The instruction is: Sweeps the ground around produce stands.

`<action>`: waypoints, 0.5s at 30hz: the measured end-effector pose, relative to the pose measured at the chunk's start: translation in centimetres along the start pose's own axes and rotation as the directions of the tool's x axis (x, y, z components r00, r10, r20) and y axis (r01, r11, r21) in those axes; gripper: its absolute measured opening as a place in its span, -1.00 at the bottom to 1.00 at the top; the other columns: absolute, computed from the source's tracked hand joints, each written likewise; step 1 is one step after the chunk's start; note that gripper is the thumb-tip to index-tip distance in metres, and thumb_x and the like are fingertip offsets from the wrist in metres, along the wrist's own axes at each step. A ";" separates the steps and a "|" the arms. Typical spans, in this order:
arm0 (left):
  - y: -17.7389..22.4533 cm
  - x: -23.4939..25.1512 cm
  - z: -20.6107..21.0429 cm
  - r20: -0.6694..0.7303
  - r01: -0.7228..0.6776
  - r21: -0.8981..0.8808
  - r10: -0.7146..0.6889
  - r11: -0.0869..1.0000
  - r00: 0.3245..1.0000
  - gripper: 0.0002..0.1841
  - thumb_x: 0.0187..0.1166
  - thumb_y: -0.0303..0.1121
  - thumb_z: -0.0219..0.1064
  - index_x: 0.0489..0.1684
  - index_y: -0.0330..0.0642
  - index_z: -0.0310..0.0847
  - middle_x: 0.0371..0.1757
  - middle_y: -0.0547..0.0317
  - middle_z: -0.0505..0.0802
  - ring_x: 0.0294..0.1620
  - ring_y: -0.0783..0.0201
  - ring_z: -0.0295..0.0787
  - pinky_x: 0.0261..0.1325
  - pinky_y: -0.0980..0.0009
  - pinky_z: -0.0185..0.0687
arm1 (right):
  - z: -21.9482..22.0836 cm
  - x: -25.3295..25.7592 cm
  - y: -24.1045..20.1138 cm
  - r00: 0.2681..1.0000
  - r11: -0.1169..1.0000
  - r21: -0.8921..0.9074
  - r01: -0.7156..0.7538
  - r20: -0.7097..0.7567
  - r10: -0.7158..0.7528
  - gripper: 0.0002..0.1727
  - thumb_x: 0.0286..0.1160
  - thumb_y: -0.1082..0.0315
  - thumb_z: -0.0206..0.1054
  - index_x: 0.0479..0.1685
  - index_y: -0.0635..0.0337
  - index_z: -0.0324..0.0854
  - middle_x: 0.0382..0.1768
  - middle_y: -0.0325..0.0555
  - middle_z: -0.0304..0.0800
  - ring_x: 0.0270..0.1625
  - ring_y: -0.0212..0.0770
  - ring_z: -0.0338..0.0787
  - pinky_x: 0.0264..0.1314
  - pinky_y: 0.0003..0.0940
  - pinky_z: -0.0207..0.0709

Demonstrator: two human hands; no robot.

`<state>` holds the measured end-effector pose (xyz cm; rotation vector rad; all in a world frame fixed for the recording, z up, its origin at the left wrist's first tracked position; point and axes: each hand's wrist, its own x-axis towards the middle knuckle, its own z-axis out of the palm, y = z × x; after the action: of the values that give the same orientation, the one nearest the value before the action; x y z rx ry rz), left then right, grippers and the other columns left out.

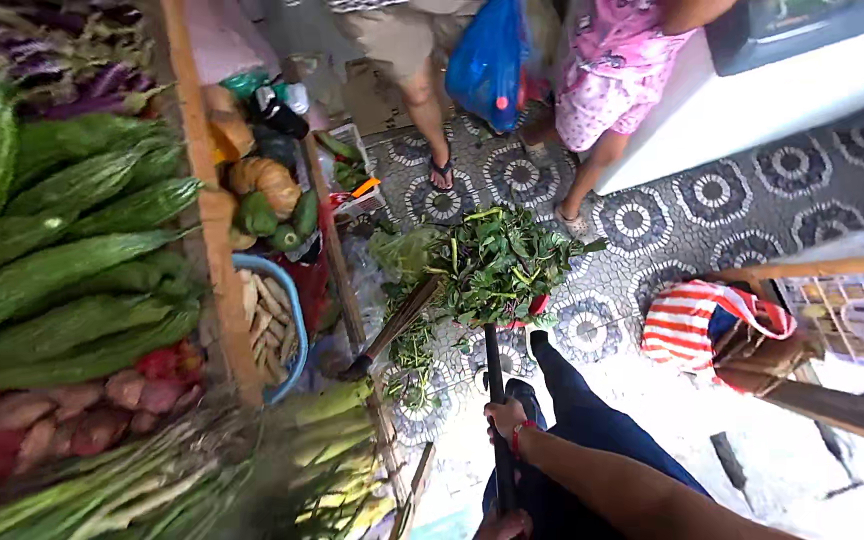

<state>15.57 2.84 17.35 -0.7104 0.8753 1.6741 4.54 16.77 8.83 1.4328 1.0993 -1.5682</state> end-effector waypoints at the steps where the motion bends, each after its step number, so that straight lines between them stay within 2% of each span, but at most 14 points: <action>1: 1.1 0.4 -0.1 0.011 0.049 0.096 -0.050 0.994 0.999 -0.41 0.49 -0.32 0.24 0.56 -0.12 0.19 -0.31 0.26 0.80 -0.48 0.41 0.73 -0.38 0.46 0.71 | -0.7 0.1 -0.3 1.000 0.999 0.034 0.001 0.000 -0.001 -0.62 0.62 0.41 0.29 0.36 0.26 0.40 -0.47 -0.10 0.53 -0.63 -0.22 0.57 -0.56 -0.27 0.57; 2: 2.5 1.0 -0.2 0.013 0.087 0.190 -0.091 0.978 0.996 -0.31 0.51 -0.23 0.24 0.67 -0.14 0.10 -0.19 0.21 0.83 -0.37 0.37 0.78 -0.27 0.41 0.76 | -1.4 0.3 -0.5 1.000 0.997 0.071 -0.005 0.000 0.005 -0.59 0.62 0.41 0.29 0.40 0.25 0.38 -0.44 -0.08 0.53 -0.62 -0.21 0.57 -0.54 -0.26 0.57; 4: 5.7 2.3 0.4 -0.047 0.136 0.392 -0.128 0.910 0.991 -0.24 0.58 -0.13 0.12 0.79 -0.18 -0.06 0.02 0.07 0.83 -0.14 0.26 0.84 -0.04 0.26 0.79 | -3.0 0.6 -0.9 1.000 0.989 0.145 -0.010 -0.012 0.011 -0.59 0.62 0.40 0.29 0.41 0.25 0.38 -0.41 -0.07 0.55 -0.60 -0.20 0.59 -0.53 -0.25 0.59; 6: 8.1 4.5 0.5 -0.131 0.165 0.526 -0.112 0.834 0.985 -0.28 0.67 -0.13 -0.03 0.84 -0.20 -0.09 0.05 -0.09 0.83 -0.12 0.11 0.86 -0.01 0.11 0.79 | -4.6 1.1 -0.9 0.999 0.975 0.222 -0.008 -0.031 0.015 -0.60 0.62 0.39 0.30 0.38 0.26 0.40 -0.41 -0.05 0.57 -0.59 -0.20 0.61 -0.50 -0.25 0.61; 8: 10.6 6.9 0.6 -0.191 0.189 0.604 -0.090 0.774 0.978 -0.36 0.78 -0.15 -0.15 0.84 -0.19 -0.06 0.07 -0.17 0.81 -0.09 0.02 0.86 0.05 0.05 0.78 | -6.4 1.7 -0.7 0.999 0.950 0.312 -0.007 -0.043 0.021 -0.60 0.62 0.38 0.30 0.38 0.27 0.41 -0.40 -0.03 0.59 -0.57 -0.18 0.63 -0.48 -0.22 0.62; 12: 14.9 12.8 1.9 -0.252 0.232 0.733 -0.062 0.639 0.966 -0.40 0.83 -0.19 -0.14 0.85 -0.15 -0.04 0.16 -0.25 0.76 -0.01 -0.06 0.84 0.07 -0.01 0.76 | -10.2 2.3 -0.1 0.994 0.856 0.516 0.020 -0.101 0.038 -0.63 0.58 0.43 0.32 0.32 0.30 0.45 -0.44 -0.04 0.58 -0.62 -0.20 0.60 -0.54 -0.25 0.59; 15: 16.9 17.4 5.3 -0.298 0.287 0.811 -0.061 0.510 0.953 -0.44 0.87 -0.22 -0.14 0.84 -0.14 0.01 0.22 -0.29 0.72 0.03 -0.07 0.80 0.06 -0.01 0.71 | -14.1 1.6 -0.2 0.987 0.779 0.625 0.053 -0.150 0.053 -0.67 0.58 0.45 0.32 0.26 0.32 0.46 -0.51 -0.05 0.57 -0.65 -0.21 0.58 -0.56 -0.27 0.58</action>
<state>-5.35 13.71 9.55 -0.2680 1.5754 0.7738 9.35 30.04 7.12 2.0237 0.6659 -1.9554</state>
